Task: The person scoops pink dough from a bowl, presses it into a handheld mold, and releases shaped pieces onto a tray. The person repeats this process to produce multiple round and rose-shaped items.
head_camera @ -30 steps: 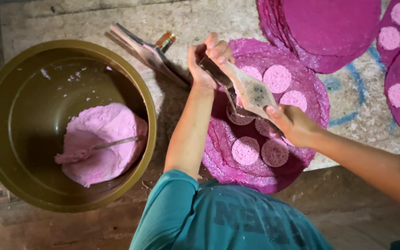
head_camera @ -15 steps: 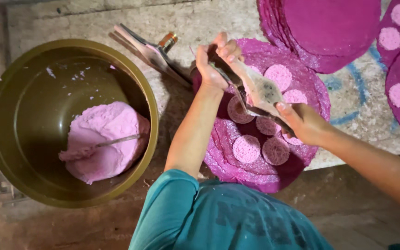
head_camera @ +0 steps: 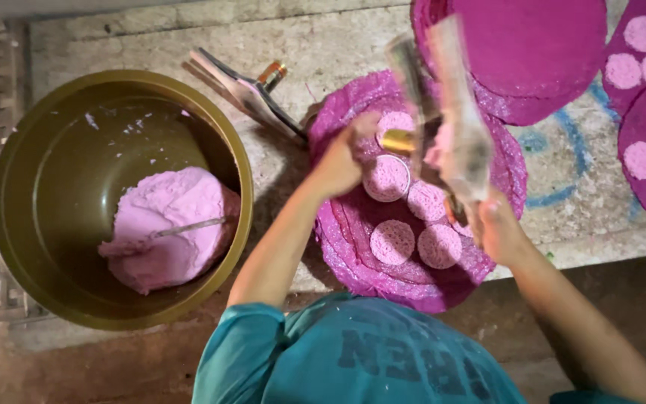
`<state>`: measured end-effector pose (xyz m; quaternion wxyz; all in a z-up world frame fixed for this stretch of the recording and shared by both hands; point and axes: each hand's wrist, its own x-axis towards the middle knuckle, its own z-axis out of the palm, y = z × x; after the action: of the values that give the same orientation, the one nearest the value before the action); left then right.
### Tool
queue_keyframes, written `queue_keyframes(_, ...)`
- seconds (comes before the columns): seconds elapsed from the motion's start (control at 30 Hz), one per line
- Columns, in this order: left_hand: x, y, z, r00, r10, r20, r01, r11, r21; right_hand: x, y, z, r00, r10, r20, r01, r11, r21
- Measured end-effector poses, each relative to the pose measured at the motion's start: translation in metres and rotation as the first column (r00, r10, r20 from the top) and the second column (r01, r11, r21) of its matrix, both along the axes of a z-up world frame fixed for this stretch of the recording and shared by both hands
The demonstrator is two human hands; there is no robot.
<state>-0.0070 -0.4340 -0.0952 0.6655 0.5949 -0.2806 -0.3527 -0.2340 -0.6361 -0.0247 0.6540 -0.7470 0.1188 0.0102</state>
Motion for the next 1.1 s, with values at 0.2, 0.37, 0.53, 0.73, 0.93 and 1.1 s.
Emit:
queue_keyframes(0.2, -0.041, 0.008, -0.003, 0.767, -0.258, 0.587, -0.014, 0.909, 0.417, -0.038, 0.019, 0.006, 0.955, -0.210, 0.209, 0.165, 0.963, 0.213)
queue_keyframes(0.37, -0.036, 0.023, 0.017, 0.892, -0.116, 0.438, -0.062, 0.927, 0.370, -0.082, 0.015, -0.015, 0.915, -0.359, 0.183, 0.293, 0.905, 0.309)
queue_keyframes(0.53, -0.045, 0.082, 0.033, 0.826, -0.004, 0.564, -0.189, 0.940, 0.284, -0.129, 0.006, -0.035, 0.893, -0.416, 0.173, 0.355, 0.885, 0.300)
queue_keyframes(0.73, -0.052, 0.106, 0.035, 0.788, 0.075, 0.611, -0.341, 0.879, 0.332, -0.141, 0.005, -0.055, 0.851, -0.493, 0.179, 0.400, 0.831, 0.386)
queue_keyframes(0.93, -0.029, 0.068, 0.035, 0.676, 0.091, 0.731, -0.368, 0.902, 0.228, -0.132, 0.001, -0.068, 0.849, -0.490, 0.198, 0.378, 0.825, 0.419)
queue_keyframes(1.1, -0.026, 0.066, 0.054, 0.748, 0.074, 0.660, -0.344, 0.893, 0.290, -0.135, 0.008, -0.070, 0.859, -0.439, 0.261, 0.366, 0.886, 0.287)
